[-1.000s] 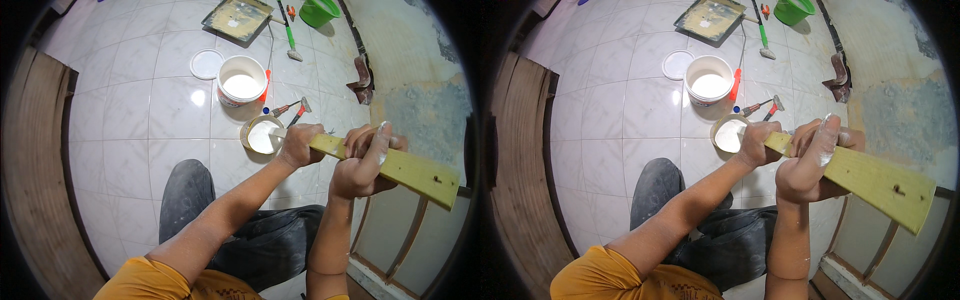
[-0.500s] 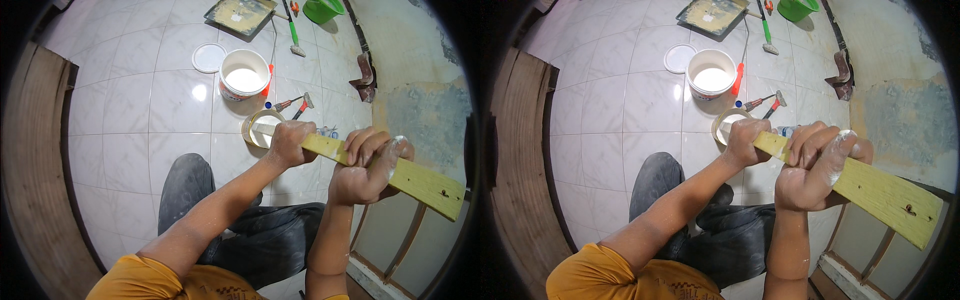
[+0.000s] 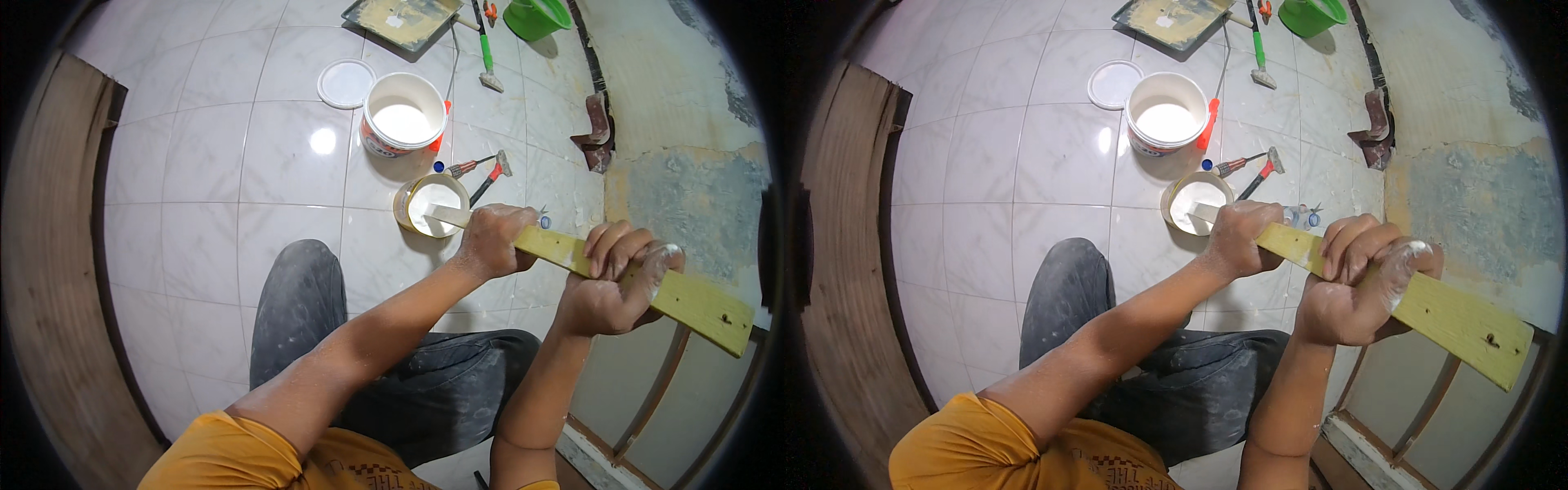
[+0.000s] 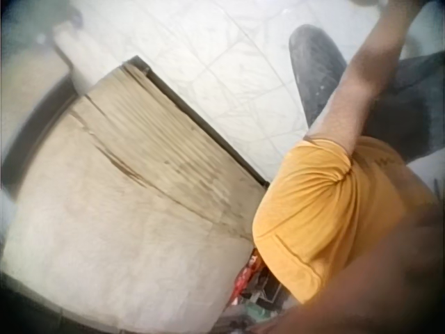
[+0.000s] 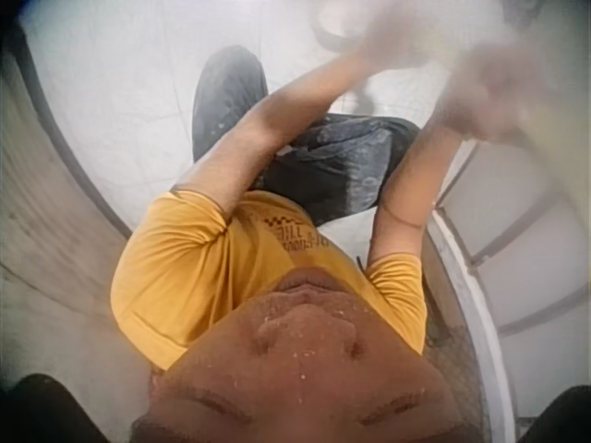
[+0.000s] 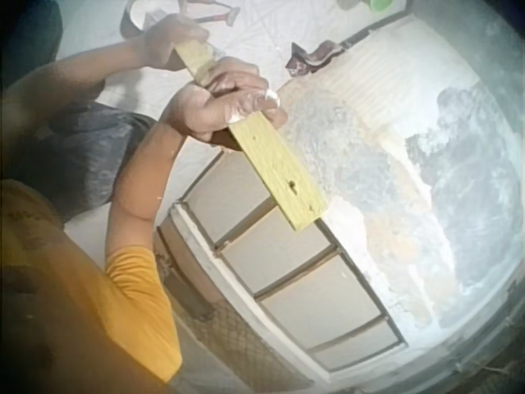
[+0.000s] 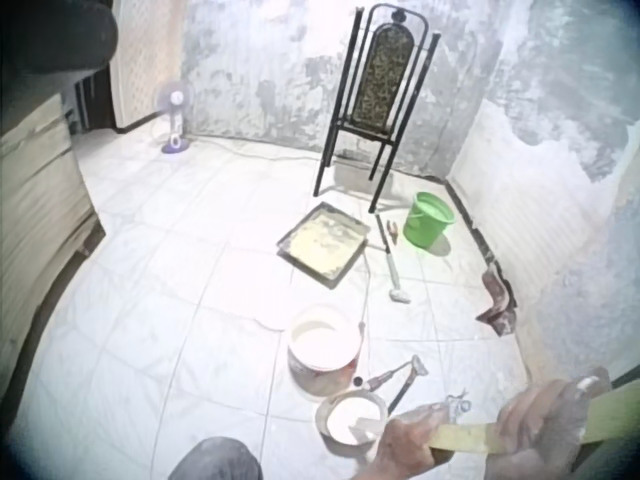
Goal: The person fills a plastic bottle with water at a sink, walks into a room, and pours the water into a bucket containing white paint. They then use a wooden stick to stir the mixture thoroughly.
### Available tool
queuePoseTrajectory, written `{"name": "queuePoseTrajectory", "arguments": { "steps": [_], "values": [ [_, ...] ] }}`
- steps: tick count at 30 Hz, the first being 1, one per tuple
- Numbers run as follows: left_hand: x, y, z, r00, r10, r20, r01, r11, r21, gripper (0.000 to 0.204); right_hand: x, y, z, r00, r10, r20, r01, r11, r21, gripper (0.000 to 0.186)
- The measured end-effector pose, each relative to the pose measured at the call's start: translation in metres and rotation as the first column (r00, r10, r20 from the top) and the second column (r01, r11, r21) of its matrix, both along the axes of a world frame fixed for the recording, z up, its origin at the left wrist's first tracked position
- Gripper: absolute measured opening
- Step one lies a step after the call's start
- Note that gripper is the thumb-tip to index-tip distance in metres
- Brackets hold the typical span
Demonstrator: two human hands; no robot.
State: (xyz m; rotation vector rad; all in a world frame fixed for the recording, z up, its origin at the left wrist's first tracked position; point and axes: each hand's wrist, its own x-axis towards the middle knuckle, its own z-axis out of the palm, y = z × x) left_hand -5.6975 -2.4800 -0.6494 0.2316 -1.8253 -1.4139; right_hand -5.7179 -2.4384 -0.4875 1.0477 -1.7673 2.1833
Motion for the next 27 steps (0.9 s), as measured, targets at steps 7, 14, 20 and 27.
{"name": "queuePoseTrajectory", "arguments": {
  "steps": [7,14,20,27],
  "values": [
    [-0.013,-0.005,-0.007,0.999,0.035,-0.005,-0.035,0.997,-0.062,0.023,-0.011,0.007,-0.003,0.998,0.054,-0.015,-0.054,0.998,-0.008,0.016],
    [-0.033,0.016,-0.004,1.0,0.006,-0.003,-0.006,1.0,0.006,0.024,-0.029,0.017,0.004,0.995,-0.099,-0.029,0.101,0.992,0.071,0.018],
    [-0.04,0.03,0.008,1.0,0.006,0.007,-0.006,0.999,-0.035,0.023,-0.042,0.037,0.013,0.983,-0.178,0.047,0.176,0.983,0.053,0.025],
    [-0.039,0.047,0.044,0.997,-0.071,0.002,0.071,0.995,-0.063,0.031,-0.044,0.068,0.049,0.96,-0.274,-0.064,0.275,0.961,0.016,0.027]
  ]
}}
